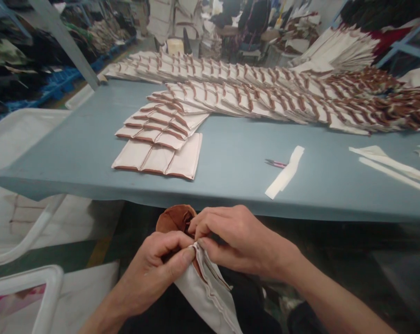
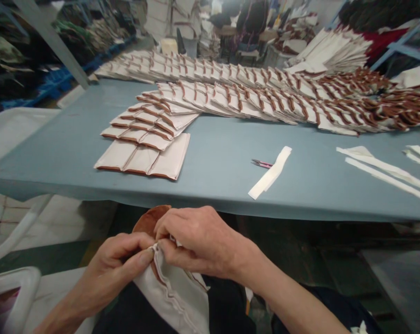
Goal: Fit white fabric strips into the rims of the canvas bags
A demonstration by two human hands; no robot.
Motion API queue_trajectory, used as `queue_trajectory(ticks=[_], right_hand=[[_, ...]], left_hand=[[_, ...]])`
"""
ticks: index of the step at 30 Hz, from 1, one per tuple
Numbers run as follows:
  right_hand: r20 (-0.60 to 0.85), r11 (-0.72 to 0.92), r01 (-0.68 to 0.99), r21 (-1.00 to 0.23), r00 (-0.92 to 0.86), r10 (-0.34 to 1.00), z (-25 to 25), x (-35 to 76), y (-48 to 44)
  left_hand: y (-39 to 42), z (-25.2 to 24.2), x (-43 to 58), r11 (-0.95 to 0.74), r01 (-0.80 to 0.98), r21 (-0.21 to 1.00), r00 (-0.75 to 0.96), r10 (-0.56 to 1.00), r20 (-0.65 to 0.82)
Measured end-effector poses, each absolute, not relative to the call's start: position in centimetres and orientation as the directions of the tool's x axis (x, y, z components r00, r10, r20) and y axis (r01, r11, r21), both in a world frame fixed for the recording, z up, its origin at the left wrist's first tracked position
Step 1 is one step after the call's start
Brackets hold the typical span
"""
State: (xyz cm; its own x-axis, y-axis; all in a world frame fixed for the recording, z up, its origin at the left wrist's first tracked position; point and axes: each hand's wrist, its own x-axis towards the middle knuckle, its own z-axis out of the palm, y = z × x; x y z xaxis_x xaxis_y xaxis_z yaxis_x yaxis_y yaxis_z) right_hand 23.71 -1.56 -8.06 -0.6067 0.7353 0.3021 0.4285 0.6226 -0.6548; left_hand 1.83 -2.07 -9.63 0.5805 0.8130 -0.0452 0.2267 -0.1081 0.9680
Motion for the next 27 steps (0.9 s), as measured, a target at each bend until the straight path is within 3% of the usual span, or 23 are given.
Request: queue_trajectory(ticks=[3, 10, 14, 17, 21, 23, 27], right_hand=[[0.164, 0.6, 0.51, -0.617, -0.662, 0.731, -7.2, 23.8, -1.1], [-0.101, 0.649, 0.72, -0.246, -0.685, 0.721, -3.5, 21.9, 0.0], [-0.196, 0.632, 0.754, -0.182, -0.657, 0.728, -2.9, 21.3, 0.6], [-0.087, 0.617, 0.736, -0.278, -0.659, 0.747, -3.9, 21.9, 0.7], [0.177, 0.409, 0.603, -0.684, -0.408, 0.896, -6.2, 22.7, -0.1], [0.144, 0.264, 0.55, -0.792, -0.252, 0.957, -7.2, 22.6, -1.0], [-0.033, 0.028, 0.523, -0.852, -0.108, 0.994, -8.9, 21.3, -3.1]], left_hand=[[-1.6, -9.6, 1.4, -0.099, 0.269, 0.958, 0.614, 0.784, -0.092], [0.7, -7.8, 1.3, -0.325, 0.447, 0.833, 0.69, 0.718, -0.091], [1.6, -7.4, 2.0, -0.342, 0.475, 0.811, 0.71, 0.694, -0.123], [1.7, -8.0, 2.4, -0.27, 0.464, 0.843, 0.691, 0.707, -0.153], [1.3, -9.1, 2.6, -0.138, 0.429, 0.893, 0.586, 0.795, -0.159], [0.8, -9.5, 2.5, -0.109, 0.396, 0.912, 0.545, 0.827, -0.137], [0.0, -10.2, 2.2, -0.125, 0.322, 0.938, 0.594, 0.799, -0.097]])
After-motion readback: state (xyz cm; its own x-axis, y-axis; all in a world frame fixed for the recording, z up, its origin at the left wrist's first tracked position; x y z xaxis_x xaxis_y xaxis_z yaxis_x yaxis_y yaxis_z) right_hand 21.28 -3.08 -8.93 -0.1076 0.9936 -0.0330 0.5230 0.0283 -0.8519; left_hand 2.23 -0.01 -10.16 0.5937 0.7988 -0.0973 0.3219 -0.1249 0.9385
